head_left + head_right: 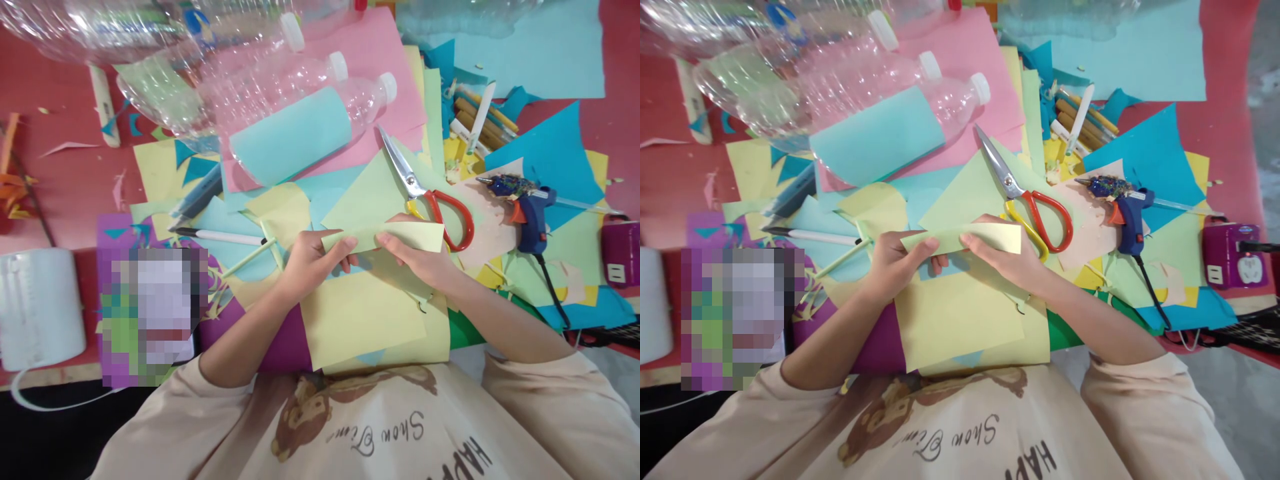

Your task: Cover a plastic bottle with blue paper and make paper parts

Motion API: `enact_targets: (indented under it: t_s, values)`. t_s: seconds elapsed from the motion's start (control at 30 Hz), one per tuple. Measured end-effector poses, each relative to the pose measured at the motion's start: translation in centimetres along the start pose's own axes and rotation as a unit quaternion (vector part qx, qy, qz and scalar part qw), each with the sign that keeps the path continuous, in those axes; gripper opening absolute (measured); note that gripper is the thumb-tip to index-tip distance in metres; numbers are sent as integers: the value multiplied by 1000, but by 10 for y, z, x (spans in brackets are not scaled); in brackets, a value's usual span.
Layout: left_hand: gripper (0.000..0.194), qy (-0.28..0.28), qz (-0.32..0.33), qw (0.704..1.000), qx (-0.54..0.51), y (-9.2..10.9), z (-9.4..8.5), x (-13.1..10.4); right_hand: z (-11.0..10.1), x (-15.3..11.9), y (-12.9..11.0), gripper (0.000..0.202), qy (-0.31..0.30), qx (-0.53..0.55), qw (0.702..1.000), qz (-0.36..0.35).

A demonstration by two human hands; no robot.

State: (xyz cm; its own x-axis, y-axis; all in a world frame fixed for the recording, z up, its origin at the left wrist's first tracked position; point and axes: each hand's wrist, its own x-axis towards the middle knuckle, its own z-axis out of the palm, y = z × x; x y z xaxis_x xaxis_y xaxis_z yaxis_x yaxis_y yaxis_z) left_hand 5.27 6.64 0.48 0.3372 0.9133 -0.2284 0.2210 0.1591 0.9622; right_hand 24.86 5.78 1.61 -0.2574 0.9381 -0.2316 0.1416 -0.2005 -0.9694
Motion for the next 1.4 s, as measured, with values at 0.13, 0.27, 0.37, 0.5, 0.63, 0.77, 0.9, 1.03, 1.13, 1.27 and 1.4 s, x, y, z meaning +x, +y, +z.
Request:
enact_targets:
  t_s: [0.13, 0.27, 0.37, 0.5, 0.63, 0.77, 0.9, 1.03, 1.13, 1.27, 1.4]
  values:
    - [41, 41, 5, 999, -14, -3, -1, 1, -2, 3, 11, 52, 12, 49, 998, -37]
    - [39, 57, 10, 998, -25, -5, -1, 3, -6, 6, 17, 70, 64, 168, 983, -41]
    - [39, 61, 8, 998, -17, -5, 0, 3, -8, 8, 13, 72, 67, 223, 971, -54]
    - [37, 71, 6, 997, -11, -4, 0, 3, -10, 11, 10, 56, 52, 239, 968, -51]
    - [38, 51, 12, 999, 1, -3, 0, 1, -8, 13, 13, 22, 24, 226, 973, -33]
    - [41, 45, 30, 998, 40, 0, 0, 0, -4, 10, 10, 21, -71, 238, 968, -37]
    - [46, 50, 55, 995, 61, -1, 0, 1, 0, 8, 3, 24, -103, 220, 970, -23]
    - [50, 43, 76, 994, 58, -3, 0, 2, 1, 8, 2, 28, -105, 201, 974, -8]
    - [50, 48, 70, 995, 59, -1, 0, 1, 2, 8, 3, 30, -101, 201, 974, 1]
    - [42, 32, 64, 996, 55, 3, 0, -1, 3, 8, 3, 30, -105, 202, 974, 14]
    - [23, 21, 74, 995, 59, 2, -1, -2, 3, 8, 2, 28, -106, 199, 974, 25]
